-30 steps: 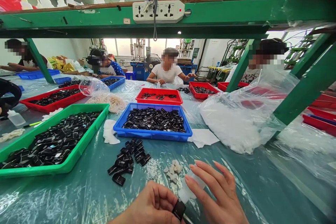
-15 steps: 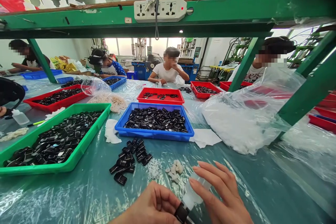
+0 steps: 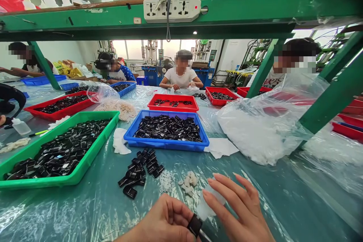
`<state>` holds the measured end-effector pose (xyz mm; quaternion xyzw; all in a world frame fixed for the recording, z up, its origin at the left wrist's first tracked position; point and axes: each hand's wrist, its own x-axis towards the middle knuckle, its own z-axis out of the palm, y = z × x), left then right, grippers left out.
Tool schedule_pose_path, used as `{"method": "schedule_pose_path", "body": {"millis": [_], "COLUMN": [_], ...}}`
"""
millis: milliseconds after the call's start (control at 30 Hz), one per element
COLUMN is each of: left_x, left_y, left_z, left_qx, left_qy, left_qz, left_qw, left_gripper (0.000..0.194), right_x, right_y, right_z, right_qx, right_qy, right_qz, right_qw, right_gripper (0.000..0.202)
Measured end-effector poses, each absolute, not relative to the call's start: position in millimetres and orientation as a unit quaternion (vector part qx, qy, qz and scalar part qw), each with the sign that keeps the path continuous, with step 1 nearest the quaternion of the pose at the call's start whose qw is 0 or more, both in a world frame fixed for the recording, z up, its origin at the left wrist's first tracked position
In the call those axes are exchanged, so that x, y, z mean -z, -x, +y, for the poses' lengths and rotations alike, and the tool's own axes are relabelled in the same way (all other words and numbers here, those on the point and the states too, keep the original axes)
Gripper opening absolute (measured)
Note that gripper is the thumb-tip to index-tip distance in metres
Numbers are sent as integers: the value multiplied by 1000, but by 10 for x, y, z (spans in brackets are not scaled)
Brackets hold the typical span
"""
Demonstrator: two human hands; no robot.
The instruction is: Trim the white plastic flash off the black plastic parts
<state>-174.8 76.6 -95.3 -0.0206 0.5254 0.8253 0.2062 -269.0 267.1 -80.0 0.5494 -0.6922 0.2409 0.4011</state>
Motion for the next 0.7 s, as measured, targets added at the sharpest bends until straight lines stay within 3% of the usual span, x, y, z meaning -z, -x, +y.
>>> {"method": "schedule_pose_path", "body": {"millis": [700], "left_x": [924], "left_y": [1733], "left_z": [792], "left_qx": [-821], "left_qy": [20], "left_qz": [529], "left_qw": [214], "left_gripper": [32], "right_x": [861], "right_y": [2744], "right_z": [2645], "right_qx": [-266], "right_qy": [-538], "right_qz": [-694], "right_qw": [396], "right_gripper": [29]}}
